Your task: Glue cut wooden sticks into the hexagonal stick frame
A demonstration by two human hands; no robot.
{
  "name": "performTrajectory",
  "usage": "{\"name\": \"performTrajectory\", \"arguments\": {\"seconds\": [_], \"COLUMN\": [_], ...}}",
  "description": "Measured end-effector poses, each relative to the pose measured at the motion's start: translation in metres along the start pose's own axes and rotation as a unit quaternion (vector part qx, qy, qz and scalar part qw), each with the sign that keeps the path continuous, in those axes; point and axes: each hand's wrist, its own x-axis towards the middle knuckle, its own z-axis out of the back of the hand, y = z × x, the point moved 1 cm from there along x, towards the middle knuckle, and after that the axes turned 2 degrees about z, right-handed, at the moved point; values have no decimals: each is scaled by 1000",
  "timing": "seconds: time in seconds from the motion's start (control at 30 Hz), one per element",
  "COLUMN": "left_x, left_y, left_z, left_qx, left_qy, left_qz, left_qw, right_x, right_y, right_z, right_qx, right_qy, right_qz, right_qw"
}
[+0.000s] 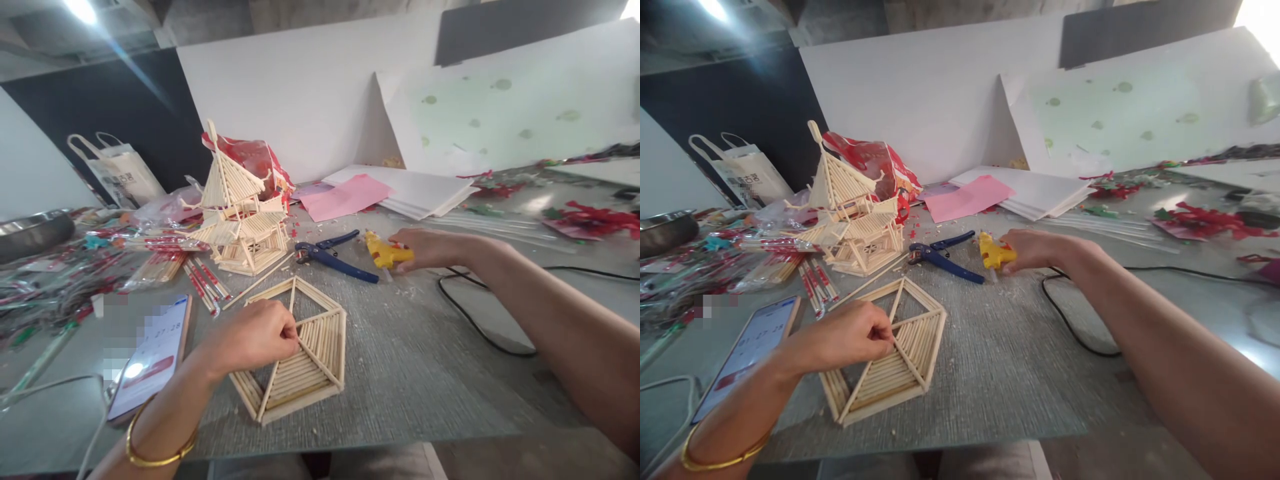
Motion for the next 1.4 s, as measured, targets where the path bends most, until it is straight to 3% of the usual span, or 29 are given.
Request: {"name": "performTrajectory", "arguments": {"seconds": [0.07,0.13,0.23,0.33,0.47,0.87,1.17,1.4], "left_x": [-1,-2,-2,-1,-1,-2,-3,-6], "left_y": [0,-1,-4,-5,-4,-4,-6,4], "left_z": [0,1,1,2,1,0,-3,-4], "left_qx": [-1,-1,3,9,-2,-9,13,-11], "left_qy": [1,-2,-9,-6,-9,-7,-19,-20], "left_qz": [-1,2,1,7,13,6,11,-8], "left_qw": [1000,1000,1000,1000,1000,1000,1000,1000], "right_x": [-5,-12,-28,-47,-60,-58,-58,-59], "right_y": [6,25,75,126,161,170,169,170], "right_z": [8,16,25,24,12,-1,-3,-3], "right_qx": [-21,-24,41,101,120,71,72,73], "right_qy": [-18,-92,-190,-156,-86,-113,-91,-99], "right_qz": [-5,-8,101,289,389,414,417,402], "right_qw": [1000,995,976,939,909,901,901,907]}}
